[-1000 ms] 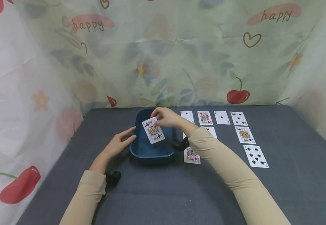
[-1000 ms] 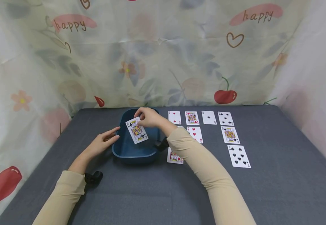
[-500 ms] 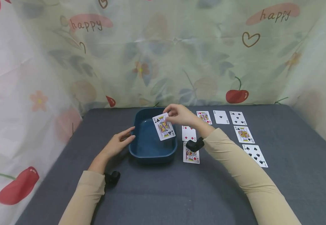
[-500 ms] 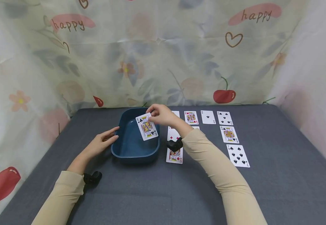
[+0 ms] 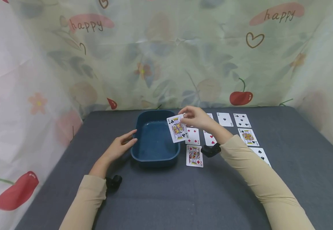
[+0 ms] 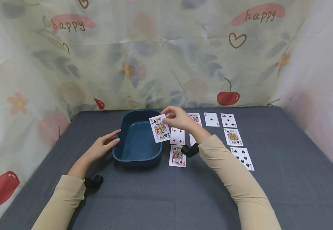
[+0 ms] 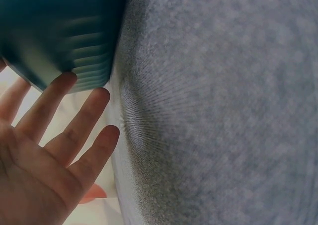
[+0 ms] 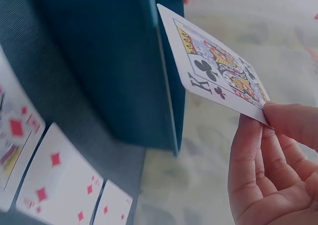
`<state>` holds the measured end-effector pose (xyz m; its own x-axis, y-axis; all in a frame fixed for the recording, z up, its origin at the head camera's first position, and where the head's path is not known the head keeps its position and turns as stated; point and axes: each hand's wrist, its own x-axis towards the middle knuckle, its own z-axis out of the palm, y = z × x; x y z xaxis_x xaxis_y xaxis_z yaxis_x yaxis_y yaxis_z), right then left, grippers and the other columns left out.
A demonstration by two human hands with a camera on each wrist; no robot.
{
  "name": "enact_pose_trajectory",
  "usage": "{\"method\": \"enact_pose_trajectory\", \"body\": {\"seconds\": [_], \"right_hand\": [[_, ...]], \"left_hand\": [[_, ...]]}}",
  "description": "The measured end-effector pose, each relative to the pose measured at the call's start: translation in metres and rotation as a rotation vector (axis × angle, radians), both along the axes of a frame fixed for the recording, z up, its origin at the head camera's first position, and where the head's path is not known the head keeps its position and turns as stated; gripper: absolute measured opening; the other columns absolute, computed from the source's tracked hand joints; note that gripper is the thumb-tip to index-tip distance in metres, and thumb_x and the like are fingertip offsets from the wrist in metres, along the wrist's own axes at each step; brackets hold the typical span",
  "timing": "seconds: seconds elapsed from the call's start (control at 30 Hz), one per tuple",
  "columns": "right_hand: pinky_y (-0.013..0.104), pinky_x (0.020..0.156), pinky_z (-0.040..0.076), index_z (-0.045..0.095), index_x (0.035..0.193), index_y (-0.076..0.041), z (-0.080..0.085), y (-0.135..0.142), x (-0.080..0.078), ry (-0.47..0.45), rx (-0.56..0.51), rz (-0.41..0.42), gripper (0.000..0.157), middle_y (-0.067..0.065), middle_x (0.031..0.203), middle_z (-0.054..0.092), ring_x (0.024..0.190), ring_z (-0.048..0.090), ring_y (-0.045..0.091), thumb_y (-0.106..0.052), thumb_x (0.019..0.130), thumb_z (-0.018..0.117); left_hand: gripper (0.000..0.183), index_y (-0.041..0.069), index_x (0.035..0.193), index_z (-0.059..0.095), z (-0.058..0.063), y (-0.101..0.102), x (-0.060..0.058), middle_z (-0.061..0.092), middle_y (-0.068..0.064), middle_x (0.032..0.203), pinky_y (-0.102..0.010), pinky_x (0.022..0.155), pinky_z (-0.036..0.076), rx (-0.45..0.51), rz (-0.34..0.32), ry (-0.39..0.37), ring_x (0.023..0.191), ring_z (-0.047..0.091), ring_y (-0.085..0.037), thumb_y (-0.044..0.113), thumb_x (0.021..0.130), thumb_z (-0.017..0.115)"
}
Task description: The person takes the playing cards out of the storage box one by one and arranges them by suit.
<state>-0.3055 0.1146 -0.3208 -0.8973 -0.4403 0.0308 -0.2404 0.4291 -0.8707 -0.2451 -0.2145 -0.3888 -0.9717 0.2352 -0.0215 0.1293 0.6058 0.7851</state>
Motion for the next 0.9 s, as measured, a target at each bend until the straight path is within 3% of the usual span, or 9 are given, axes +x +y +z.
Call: {"method": "enact_pose_trajectory", "body": {"seconds": [0.13, 0.33, 0.6, 0.9], "right_hand": [[0.040, 0.088, 0.054, 0.053, 0.122, -0.004, -0.004, 0.016, 0.000, -0.011, -0.012, -0.028, 0.034, 0.021, 0.107, 0.065, 0.091, 0.063, 0.019, -0.011, 0.090, 0.059], [0.043, 0.090, 0.052, 0.050, 0.126, -0.001, -0.006, 0.039, 0.003, -0.023, -0.054, -0.073, 0.037, 0.021, 0.107, 0.064, 0.083, 0.062, 0.009, -0.013, 0.091, 0.058], [0.040, 0.089, 0.052, 0.049, 0.126, -0.003, -0.013, 0.068, 0.002, -0.039, -0.034, -0.166, 0.039, 0.007, 0.098, 0.064, 0.084, 0.061, 0.008, -0.017, 0.091, 0.060], [0.046, 0.096, 0.048, 0.044, 0.131, -0.003, -0.017, 0.104, 0.010, -0.057, 0.040, -0.257, 0.044, 0.022, 0.120, 0.055, 0.099, 0.057, 0.018, -0.023, 0.094, 0.055]], "left_hand": [[0.057, 0.023, 0.146, 0.032, 0.000, 0.000, 0.000, 0.035, -0.020, 0.148, -0.055, 0.106, 0.035, 0.004, -0.001, -0.002, 0.134, 0.037, -0.040, 0.042, 0.095, 0.048], [0.057, 0.024, 0.147, 0.031, 0.000, 0.000, 0.002, 0.034, -0.019, 0.149, -0.055, 0.106, 0.035, 0.002, -0.003, -0.011, 0.135, 0.036, -0.040, 0.044, 0.095, 0.047], [0.058, 0.023, 0.147, 0.030, 0.001, -0.001, 0.001, 0.034, -0.021, 0.149, -0.056, 0.106, 0.035, -0.001, -0.010, -0.013, 0.135, 0.036, -0.041, 0.043, 0.096, 0.047], [0.057, 0.023, 0.147, 0.030, 0.001, -0.001, 0.002, 0.034, -0.020, 0.149, -0.056, 0.106, 0.034, -0.004, -0.013, -0.007, 0.135, 0.036, -0.041, 0.043, 0.096, 0.047]]}}
